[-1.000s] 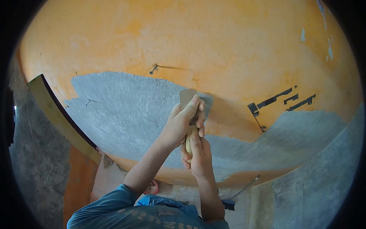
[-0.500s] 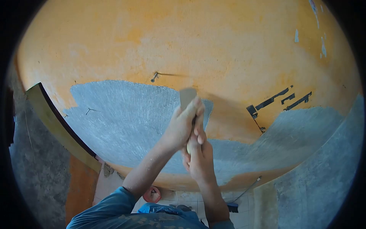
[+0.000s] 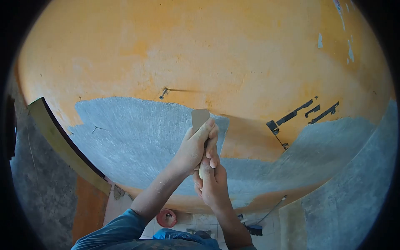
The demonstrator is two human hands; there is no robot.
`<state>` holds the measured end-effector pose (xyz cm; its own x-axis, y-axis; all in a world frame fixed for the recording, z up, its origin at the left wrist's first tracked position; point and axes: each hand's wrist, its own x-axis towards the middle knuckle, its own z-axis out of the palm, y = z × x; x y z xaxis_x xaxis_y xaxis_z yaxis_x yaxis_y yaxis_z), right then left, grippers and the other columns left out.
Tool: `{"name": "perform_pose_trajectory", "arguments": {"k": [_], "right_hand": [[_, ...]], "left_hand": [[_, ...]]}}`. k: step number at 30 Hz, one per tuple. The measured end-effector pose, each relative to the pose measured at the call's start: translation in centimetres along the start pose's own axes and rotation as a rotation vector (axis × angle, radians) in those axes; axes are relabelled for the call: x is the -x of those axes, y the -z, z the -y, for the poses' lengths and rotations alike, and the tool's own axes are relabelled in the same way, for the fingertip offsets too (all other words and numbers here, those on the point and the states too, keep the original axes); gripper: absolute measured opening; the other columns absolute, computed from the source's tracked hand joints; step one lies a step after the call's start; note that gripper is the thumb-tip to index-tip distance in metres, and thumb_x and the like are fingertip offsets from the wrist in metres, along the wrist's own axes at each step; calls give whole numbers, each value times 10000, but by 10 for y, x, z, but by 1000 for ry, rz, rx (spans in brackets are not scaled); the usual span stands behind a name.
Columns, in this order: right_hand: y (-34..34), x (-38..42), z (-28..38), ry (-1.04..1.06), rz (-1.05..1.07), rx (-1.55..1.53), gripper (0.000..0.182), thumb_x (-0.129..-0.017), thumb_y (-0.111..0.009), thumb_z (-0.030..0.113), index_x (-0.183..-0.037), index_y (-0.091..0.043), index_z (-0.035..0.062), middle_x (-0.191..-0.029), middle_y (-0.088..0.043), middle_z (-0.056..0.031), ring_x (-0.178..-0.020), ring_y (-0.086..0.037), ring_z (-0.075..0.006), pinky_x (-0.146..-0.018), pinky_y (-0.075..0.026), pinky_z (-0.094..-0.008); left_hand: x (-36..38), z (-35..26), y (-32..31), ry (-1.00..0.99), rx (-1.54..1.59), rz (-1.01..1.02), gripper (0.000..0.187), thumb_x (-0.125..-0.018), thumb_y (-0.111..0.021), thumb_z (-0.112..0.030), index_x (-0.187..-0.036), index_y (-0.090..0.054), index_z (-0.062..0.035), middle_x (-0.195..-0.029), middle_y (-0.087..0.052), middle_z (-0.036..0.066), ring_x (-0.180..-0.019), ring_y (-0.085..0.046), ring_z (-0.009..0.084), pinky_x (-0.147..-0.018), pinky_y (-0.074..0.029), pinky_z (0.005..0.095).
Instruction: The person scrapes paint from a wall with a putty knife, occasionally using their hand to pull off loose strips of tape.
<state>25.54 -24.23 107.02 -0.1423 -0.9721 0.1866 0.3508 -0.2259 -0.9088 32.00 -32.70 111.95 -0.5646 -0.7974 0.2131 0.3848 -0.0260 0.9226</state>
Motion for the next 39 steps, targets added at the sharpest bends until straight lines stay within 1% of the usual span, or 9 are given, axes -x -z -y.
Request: {"name": "perform_pose_trajectory", "arguments": {"k": [4, 7, 10, 14, 23, 25, 28, 35, 39], "right_hand": [[4, 2, -5, -23, -32, -6, 330, -1036, -380, 388, -928, -440, 82, -554, -410, 13, -387, -337, -38, -332, -282, -205], [7, -12, 14, 45, 72, 26, 328, -1035, -386, 385, -940, -446, 77, -561, -415, 13, -390, -339, -36, -330, -283, -202], [2, 2, 3, -16, -47, 6, 338, -1033, -392, 389, -922, -443, 73, -556, -419, 10, -385, -339, -36, -327, -285, -202], [2, -13, 22, 56, 26, 18, 333, -1031, -402, 382, -966, -463, 61, -555, -421, 9, -387, -342, -34, -327, -280, -199], [8, 2, 18, -58, 68, -46, 329, -1034, -391, 384, -972, -451, 67, -559, -407, 11, -383, -326, -38, -323, -267, -204], [9, 5, 8, -51, 28, -44, 329, -1034, -389, 387, -978, -447, 68, -560, -407, 10, -386, -330, -39, -325, -273, -204], [7, -14, 27, 24, 126, 0, 324, -1036, -383, 384, -984, -443, 70, -559, -404, 8, -389, -334, -43, -331, -285, -202], [6, 0, 27, -75, 89, -76, 319, -1038, -380, 370, -984, -441, 62, -572, -410, 5, -387, -328, -49, -327, -287, -204], [1, 3, 16, -53, 3, -63, 331, -1036, -384, 379, -975, -440, 58, -578, -417, -5, -382, -327, -49, -327, -287, -200]], "left_hand": [[0, 6, -2, 7, -29, -21, 365, -1029, -388, -368, -779, -404, -102, -480, -399, 3, -370, -463, 114, -380, -408, 241], [-7, -21, -12, -56, -21, -15, 364, -1029, -389, -363, -778, -408, -100, -479, -399, 4, -370, -461, 113, -378, -401, 238], [-1, 3, -5, 12, 1, -22, 378, -1028, -391, -367, -764, -412, -97, -480, -400, 3, -372, -469, 114, -376, -395, 236], [-9, -27, -17, -47, -19, -27, 397, -1035, -341, -351, -747, -394, -83, -477, -392, 7, -367, -470, 118, -374, -390, 250], [-1, -3, -9, 47, 67, -26, 322, -1026, -384, -318, -791, -414, -99, -494, -415, 13, -380, -492, 144, -375, -421, 262], [-3, -3, -9, 24, 35, -27, 320, -1025, -386, -315, -794, -417, -96, -494, -415, 14, -383, -496, 146, -376, -419, 265], [-5, -17, -14, -14, 21, -29, 319, -1023, -391, -316, -798, -422, -91, -495, -415, 16, -384, -499, 147, -376, -412, 266], [-3, -21, -16, 79, 173, 5, 335, -1022, -400, -342, -788, -413, -103, -496, -407, 4, -364, -490, 147, -370, -430, 258], [-5, -7, -9, 50, 84, -7, 334, -1022, -404, -350, -802, -410, -98, -498, -402, 3, -360, -484, 143, -365, -428, 254]]}}
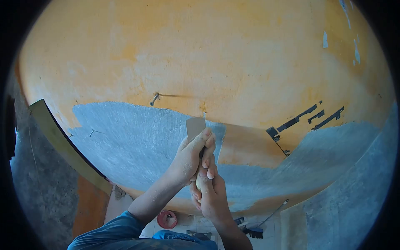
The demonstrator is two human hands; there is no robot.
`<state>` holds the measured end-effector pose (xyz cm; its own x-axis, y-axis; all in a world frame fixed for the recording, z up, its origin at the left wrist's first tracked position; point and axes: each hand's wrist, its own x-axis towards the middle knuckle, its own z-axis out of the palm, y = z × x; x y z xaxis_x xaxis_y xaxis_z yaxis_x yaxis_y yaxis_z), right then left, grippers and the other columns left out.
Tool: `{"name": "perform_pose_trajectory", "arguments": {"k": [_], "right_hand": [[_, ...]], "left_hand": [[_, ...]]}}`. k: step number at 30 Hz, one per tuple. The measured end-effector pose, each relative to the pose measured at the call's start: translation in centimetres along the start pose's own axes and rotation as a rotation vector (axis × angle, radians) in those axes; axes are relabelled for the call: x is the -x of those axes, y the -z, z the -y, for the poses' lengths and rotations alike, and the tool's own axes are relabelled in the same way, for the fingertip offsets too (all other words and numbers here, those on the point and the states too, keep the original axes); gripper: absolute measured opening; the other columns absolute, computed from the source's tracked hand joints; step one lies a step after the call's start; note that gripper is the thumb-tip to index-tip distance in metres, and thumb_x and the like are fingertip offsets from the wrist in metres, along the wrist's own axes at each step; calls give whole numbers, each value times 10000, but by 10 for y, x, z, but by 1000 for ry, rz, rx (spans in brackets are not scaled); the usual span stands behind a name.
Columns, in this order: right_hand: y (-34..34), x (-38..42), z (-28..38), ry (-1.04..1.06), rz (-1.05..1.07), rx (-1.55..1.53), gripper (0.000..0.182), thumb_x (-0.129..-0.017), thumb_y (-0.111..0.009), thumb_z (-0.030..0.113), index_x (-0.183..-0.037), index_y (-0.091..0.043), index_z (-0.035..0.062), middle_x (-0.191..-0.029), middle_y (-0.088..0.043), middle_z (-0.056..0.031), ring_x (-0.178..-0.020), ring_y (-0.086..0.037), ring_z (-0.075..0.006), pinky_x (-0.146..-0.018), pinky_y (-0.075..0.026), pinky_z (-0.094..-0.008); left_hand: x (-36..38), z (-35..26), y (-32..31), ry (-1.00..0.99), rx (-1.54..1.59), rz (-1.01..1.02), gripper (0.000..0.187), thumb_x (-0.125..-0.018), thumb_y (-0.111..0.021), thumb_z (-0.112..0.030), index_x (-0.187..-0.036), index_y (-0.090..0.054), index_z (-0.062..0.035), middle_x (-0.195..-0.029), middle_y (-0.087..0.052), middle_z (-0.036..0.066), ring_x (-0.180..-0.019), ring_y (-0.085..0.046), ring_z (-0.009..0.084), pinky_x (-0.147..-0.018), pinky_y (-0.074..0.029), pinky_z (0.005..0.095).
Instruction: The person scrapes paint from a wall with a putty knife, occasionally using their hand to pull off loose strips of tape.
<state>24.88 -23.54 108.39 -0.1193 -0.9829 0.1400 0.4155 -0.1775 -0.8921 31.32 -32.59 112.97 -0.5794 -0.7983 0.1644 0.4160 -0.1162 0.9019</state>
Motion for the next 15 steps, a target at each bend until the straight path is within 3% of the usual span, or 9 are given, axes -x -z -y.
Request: {"name": "perform_pose_trajectory", "arguments": {"k": [3, 6, 9, 12, 15], "right_hand": [[4, -4, 13, -21, 114, 1, 333, -1034, -387, 383, -1005, -442, 55, -584, -417, -6, -395, -336, -47, -331, -292, -197], [2, -2, -2, 12, 27, -14, 336, -1034, -386, 386, -1011, -443, 56, -582, -418, -1, -399, -344, -46, -334, -295, -197], [3, -7, 17, -14, 148, 26, 333, -1034, -385, 385, -1011, -438, 57, -582, -417, -1, -400, -350, -46, -336, -298, -198], [3, -3, -2, 17, 36, 5, 328, -1035, -387, 380, -993, -432, 58, -581, -418, -6, -393, -350, -50, -336, -297, -199], [3, -10, 11, 11, 100, 28, 317, -1036, -388, 373, -1008, -431, 60, -588, -418, -8, -406, -355, -47, -337, -296, -199]], "left_hand": [[2, -9, -5, 2, 7, 4, 330, -1021, -409, -353, -811, -408, -98, -497, -397, 5, -359, -482, 139, -366, -429, 254], [2, -1, 0, 41, -3, -7, 335, -1021, -409, -361, -812, -409, -99, -492, -391, 2, -357, -479, 130, -369, -434, 254], [-2, -19, -7, -16, 45, 38, 336, -1022, -404, -363, -814, -409, -100, -496, -395, 0, -356, -475, 126, -373, -439, 253], [-1, 2, 3, -26, -34, 21, 335, -1022, -402, -366, -813, -410, -105, -496, -395, -2, -353, -472, 127, -379, -445, 255], [-1, -23, -7, -15, -70, 4, 330, -1023, -401, -362, -816, -410, -106, -495, -396, -2, -354, -473, 133, -379, -442, 255]]}}
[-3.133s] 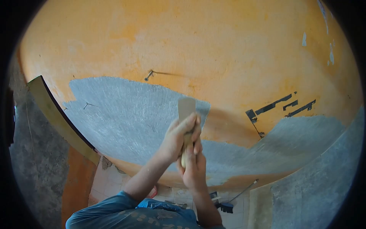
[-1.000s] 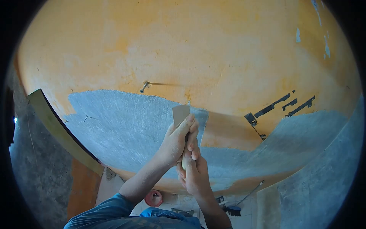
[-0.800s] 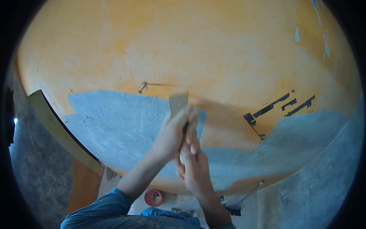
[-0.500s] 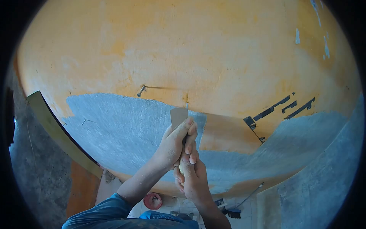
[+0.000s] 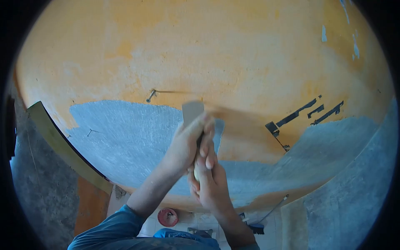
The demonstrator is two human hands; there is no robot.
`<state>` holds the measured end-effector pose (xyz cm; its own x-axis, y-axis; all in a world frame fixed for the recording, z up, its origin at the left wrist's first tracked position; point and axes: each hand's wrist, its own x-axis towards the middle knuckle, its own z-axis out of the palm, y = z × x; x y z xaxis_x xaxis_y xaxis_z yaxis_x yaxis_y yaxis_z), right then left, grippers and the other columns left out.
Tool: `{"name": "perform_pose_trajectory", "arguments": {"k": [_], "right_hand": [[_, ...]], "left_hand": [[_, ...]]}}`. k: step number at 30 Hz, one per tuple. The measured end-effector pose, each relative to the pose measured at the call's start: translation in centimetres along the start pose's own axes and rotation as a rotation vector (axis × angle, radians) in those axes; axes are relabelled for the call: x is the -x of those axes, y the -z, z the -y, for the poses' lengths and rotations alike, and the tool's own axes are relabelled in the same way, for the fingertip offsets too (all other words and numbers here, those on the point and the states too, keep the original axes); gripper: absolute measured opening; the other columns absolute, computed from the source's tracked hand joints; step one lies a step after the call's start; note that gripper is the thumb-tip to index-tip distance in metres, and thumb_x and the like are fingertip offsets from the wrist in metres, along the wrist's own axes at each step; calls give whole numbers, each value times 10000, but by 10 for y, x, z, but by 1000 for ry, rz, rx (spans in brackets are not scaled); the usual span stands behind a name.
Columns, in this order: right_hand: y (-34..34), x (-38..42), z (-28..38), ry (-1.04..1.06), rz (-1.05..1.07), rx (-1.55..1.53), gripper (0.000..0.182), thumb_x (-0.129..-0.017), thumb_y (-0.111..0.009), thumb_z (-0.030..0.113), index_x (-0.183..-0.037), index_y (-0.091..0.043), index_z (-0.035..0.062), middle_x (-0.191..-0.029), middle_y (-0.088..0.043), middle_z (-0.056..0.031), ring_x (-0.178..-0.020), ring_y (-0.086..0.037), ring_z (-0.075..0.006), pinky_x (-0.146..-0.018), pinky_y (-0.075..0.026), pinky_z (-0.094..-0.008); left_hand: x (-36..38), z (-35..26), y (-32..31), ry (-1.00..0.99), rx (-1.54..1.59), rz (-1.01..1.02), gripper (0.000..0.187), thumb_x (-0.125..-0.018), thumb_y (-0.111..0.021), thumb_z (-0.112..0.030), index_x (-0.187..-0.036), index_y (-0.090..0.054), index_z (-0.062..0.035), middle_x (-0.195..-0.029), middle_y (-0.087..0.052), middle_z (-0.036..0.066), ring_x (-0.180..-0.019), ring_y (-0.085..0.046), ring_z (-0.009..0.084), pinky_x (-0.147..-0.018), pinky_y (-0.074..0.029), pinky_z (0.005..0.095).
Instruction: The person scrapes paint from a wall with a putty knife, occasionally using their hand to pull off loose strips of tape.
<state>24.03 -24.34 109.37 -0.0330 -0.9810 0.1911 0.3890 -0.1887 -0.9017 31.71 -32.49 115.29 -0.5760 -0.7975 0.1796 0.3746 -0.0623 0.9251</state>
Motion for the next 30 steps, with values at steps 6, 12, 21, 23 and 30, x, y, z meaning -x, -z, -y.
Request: {"name": "perform_pose_trajectory", "arguments": {"k": [6, 12, 21, 23, 30], "right_hand": [[-7, -5, 11, 47, -12, -22, 329, -1035, -390, 381, -994, -441, 58, -600, -425, -4, -401, -331, -40, -330, -279, -198], [-4, 2, 1, 21, -28, -42, 349, -1033, -393, 387, -942, -451, 55, -568, -416, -3, -371, -322, -45, -313, -273, -196], [-6, 3, 9, -25, -26, -73, 349, -1031, -396, 391, -973, -453, 52, -582, -420, -8, -385, -336, -43, -315, -280, -194], [1, 4, 7, -41, 21, -112, 336, -1032, -396, 381, -987, -450, 52, -607, -430, -17, -403, -346, -43, -316, -285, -192], [-10, 1, 17, 2, -53, -89, 328, -1035, -386, 381, -1004, -447, 60, -669, -449, -28, -425, -345, -40, -306, -278, -192]], "left_hand": [[-3, -3, -2, -20, 89, 30, 322, -1026, -398, -345, -812, -415, -105, -500, -398, 0, -358, -479, 142, -361, -415, 250], [-2, 6, 2, 15, 73, 38, 331, -1025, -391, -343, -812, -426, -93, -504, -393, 5, -364, -486, 146, -356, -412, 253], [-2, -2, -2, 15, 101, 27, 308, -1023, -403, -339, -837, -426, -95, -514, -392, 6, -372, -493, 154, -371, -417, 256], [-2, -1, -3, 7, 110, 18, 311, -1023, -405, -342, -834, -423, -95, -516, -391, 5, -374, -494, 152, -371, -413, 253], [-5, -13, -8, -42, 67, 31, 311, -1018, -420, -341, -829, -432, -95, -528, -392, 2, -381, -496, 151, -372, -420, 261]]}}
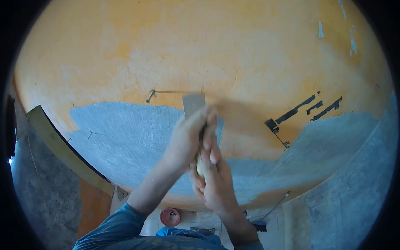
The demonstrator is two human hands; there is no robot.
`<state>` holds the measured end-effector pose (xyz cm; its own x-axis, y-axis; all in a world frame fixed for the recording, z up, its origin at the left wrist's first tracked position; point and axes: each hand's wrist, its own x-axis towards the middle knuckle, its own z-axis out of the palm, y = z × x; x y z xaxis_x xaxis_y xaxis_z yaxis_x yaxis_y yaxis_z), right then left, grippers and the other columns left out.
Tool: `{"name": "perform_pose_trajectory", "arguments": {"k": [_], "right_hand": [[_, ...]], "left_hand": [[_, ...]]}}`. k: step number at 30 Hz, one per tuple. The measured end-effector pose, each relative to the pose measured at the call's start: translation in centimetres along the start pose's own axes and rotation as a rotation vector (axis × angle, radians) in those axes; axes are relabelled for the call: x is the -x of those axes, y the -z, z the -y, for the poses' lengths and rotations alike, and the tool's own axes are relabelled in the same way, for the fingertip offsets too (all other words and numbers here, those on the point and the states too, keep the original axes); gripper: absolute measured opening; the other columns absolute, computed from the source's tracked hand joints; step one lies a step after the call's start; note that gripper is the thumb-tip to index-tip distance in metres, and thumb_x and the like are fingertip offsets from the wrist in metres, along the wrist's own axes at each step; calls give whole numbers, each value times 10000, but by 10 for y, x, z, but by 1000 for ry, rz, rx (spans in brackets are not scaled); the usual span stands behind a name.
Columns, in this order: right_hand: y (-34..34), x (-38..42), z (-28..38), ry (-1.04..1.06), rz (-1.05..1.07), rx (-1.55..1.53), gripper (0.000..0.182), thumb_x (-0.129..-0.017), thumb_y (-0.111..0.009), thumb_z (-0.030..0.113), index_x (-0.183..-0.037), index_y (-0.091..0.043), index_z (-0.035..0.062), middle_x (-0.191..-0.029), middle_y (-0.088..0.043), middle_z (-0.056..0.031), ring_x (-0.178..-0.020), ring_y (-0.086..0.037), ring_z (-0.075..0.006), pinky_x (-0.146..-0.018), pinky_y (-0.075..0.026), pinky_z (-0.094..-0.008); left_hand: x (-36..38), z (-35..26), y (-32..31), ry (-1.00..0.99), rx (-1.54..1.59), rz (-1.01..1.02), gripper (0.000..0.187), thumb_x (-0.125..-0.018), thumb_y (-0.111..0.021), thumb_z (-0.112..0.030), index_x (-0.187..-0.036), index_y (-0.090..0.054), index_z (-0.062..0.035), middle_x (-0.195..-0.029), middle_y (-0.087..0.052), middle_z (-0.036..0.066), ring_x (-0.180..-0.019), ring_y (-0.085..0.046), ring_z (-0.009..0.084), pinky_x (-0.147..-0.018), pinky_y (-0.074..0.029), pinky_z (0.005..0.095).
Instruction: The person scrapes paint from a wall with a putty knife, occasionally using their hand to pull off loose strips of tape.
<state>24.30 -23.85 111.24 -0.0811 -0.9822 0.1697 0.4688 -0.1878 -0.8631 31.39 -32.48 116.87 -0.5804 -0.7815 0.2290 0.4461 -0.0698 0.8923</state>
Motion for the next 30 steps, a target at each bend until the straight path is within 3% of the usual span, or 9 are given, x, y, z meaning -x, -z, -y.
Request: {"name": "perform_pose_trajectory", "arguments": {"k": [3, 8, 12, 17, 30], "right_hand": [[-6, 2, -2, 32, -28, -12, 340, -1033, -389, 386, -993, -447, 54, -670, -449, -29, -414, -338, -42, -306, -278, -192], [15, 5, -21, -65, 52, -32, 351, -1030, -395, 387, -1009, -447, 40, -698, -477, -39, -427, -354, -38, -311, -295, -191], [-2, 6, -24, 12, -105, -5, 367, -1026, -403, 407, -978, -464, 48, -588, -422, -10, -393, -329, -41, -315, -273, -192], [16, 9, -34, -42, 8, -36, 384, -1025, -403, 413, -961, -471, 41, -583, -420, 0, -383, -318, -34, -315, -272, -191], [11, 6, -24, -9, -9, 25, 346, -1032, -397, 384, -960, -459, 51, -593, -430, 1, -390, -326, -32, -321, -279, -187]], "left_hand": [[3, 15, 9, 103, 62, 7, 315, -1019, -419, -341, -831, -439, -90, -527, -385, 3, -375, -493, 151, -368, -416, 256], [8, 26, 13, 65, 15, -9, 312, -1025, -402, -331, -831, -438, -89, -527, -383, 3, -376, -496, 153, -363, -409, 256], [9, 28, 17, 72, 5, 8, 310, -1026, -395, -322, -829, -434, -86, -528, -384, 1, -376, -495, 149, -363, -401, 247], [12, 33, 16, 73, -21, -33, 313, -1019, -410, -323, -823, -435, -80, -521, -384, 1, -376, -494, 149, -353, -389, 251], [7, 27, 14, 40, 24, 14, 312, -1022, -409, -339, -839, -437, -87, -512, -370, -2, -364, -478, 140, -363, -405, 246]]}}
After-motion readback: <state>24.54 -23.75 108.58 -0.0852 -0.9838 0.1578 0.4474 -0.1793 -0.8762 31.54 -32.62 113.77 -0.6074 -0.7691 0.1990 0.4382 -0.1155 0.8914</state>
